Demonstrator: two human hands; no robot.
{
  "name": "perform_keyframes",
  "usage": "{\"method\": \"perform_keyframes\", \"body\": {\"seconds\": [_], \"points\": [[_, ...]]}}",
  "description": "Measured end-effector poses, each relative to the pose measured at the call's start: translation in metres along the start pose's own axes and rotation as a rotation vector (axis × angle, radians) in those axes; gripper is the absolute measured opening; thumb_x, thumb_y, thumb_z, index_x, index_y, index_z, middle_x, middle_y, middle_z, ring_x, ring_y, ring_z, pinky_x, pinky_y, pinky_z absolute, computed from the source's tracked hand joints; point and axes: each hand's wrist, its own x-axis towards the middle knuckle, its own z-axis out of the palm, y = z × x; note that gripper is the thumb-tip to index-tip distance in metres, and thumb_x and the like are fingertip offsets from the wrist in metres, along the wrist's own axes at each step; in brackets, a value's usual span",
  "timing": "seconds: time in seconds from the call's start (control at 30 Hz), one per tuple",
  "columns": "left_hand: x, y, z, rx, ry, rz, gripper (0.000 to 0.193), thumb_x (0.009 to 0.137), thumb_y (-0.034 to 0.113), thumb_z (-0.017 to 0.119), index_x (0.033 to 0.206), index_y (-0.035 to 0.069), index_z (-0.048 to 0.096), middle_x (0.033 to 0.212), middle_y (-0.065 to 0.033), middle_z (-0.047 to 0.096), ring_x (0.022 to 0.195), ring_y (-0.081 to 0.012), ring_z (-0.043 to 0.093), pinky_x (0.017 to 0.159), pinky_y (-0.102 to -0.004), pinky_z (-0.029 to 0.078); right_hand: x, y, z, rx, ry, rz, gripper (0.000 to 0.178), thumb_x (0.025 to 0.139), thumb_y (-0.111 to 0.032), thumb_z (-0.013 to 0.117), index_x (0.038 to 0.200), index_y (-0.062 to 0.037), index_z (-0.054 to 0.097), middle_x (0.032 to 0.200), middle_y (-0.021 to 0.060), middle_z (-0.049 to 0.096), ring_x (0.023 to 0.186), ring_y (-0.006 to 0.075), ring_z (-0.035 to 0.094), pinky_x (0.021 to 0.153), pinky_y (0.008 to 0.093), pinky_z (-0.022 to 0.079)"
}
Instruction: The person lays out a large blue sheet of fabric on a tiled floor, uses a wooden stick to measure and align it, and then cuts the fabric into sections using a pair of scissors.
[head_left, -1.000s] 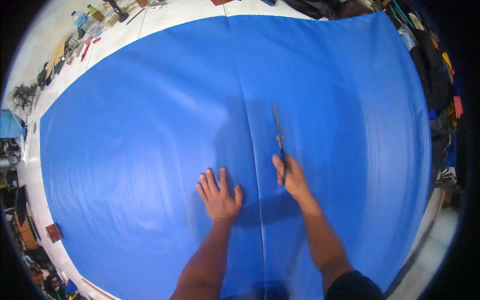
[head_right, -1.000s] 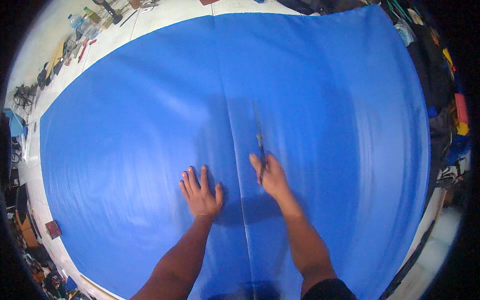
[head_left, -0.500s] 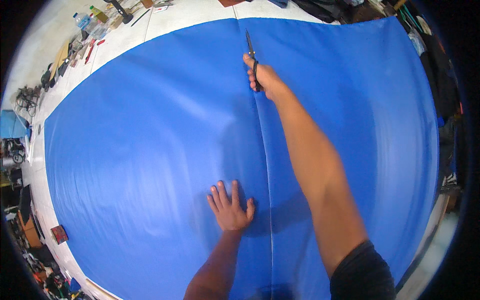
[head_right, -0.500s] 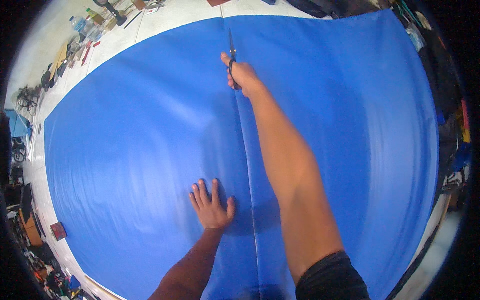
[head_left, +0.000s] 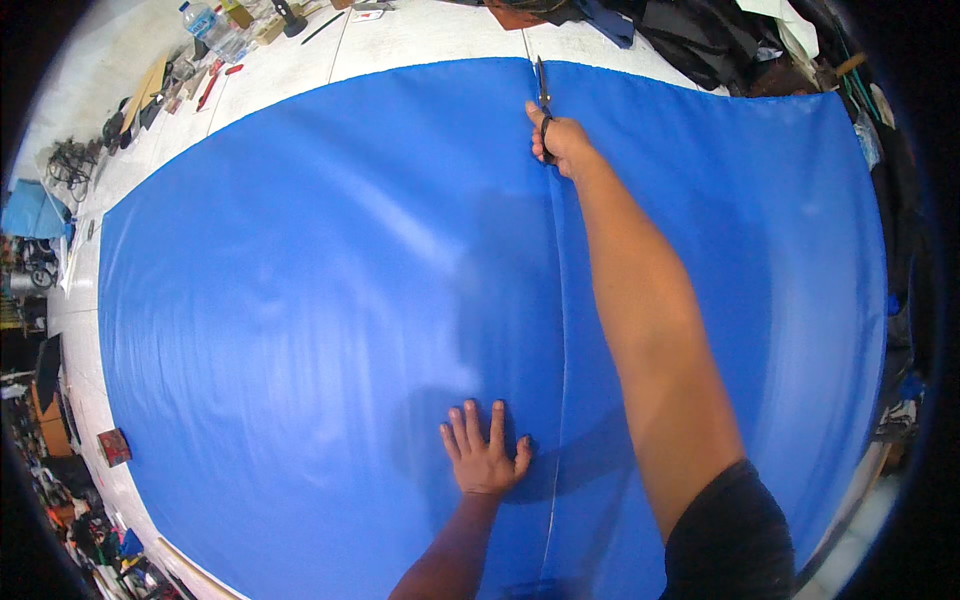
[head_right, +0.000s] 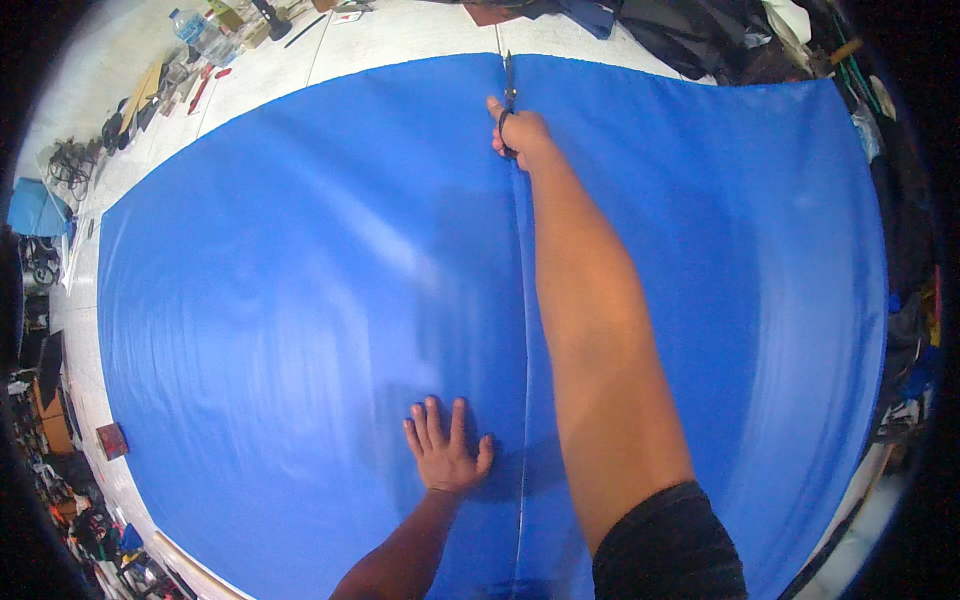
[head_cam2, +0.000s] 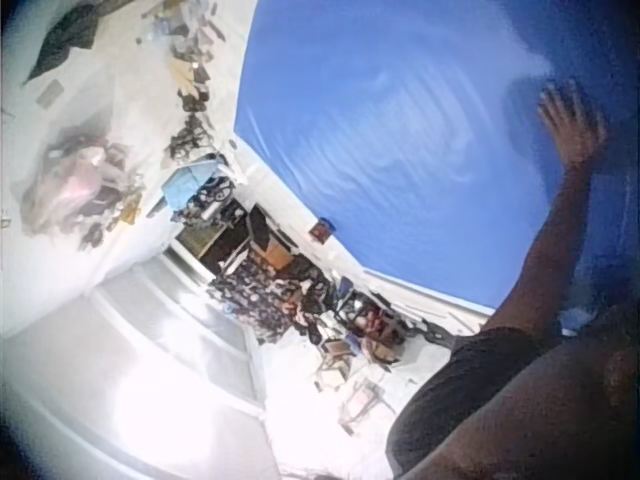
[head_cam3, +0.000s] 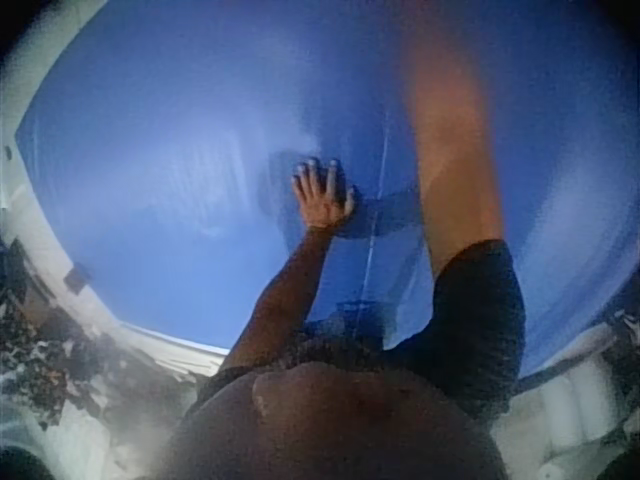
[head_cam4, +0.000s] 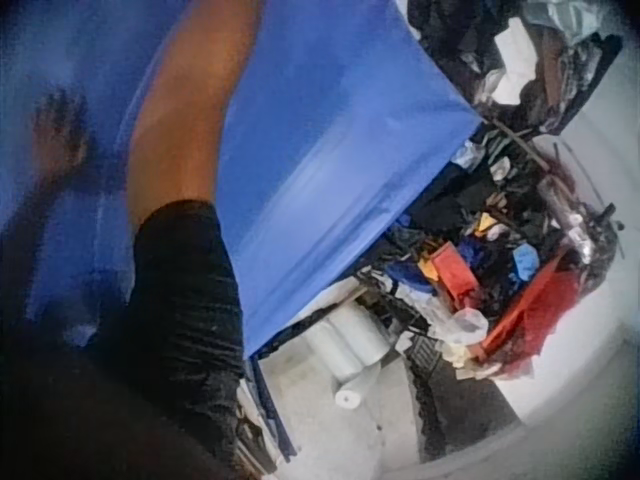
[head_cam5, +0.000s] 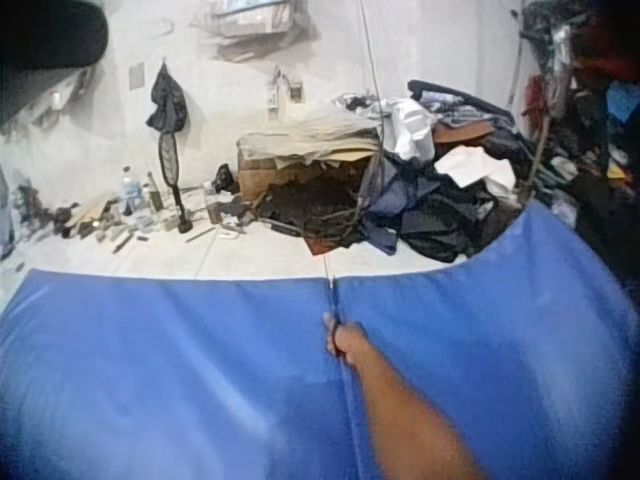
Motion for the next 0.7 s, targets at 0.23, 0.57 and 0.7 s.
{"method": "perform_keyframes", "body": {"seconds": [0.23,0.57,0.7], "points": [[0.002,0.001,-0.003,-0.005,-0.032,-0.018,0.067,0.084,0.051,0.057,0.139,0.015,0.049,0.146,-0.0262,0.035,0.139,-0.0483,0.026,0.113,-0.063,0.015,-0.108,0.034,-0.01,-0.133,0.109,-0.156,0.047,0.087,-0.049,0.069,0.08,-0.0034,0.058,0.064,0.0019,0.054,0.052,0.014,0.053,0.049,0.0299,0.045],[-0.001,-0.005,-0.006,-0.016,0.035,-0.011,0.068,0.083,0.051,0.058,0.141,0.016,0.047,0.147,-0.0244,0.035,0.14,-0.046,0.024,0.113,-0.0623,0.014,-0.619,0.291,-0.16,-0.976,0.609,0.066,0.067,0.084,-0.02,0.07,0.134,0.0074,0.035,0.118,0.0221,0.053,0.111,0.0353,0.051,0.097,0.0457,0.041],[0.002,-0.003,-0.002,-0.026,0.107,0.02,0.071,0.083,0.054,0.06,0.141,0.015,0.046,0.148,-0.0245,0.034,0.141,-0.0449,0.023,0.113,-0.0613,0.014,-0.691,0.351,-0.166,-0.873,0.673,-0.074,0.07,0.08,-0.023,0.074,0.131,0.0099,0.039,0.119,0.0246,0.052,0.113,0.0395,0.049,0.098,0.0467,0.04]]}}
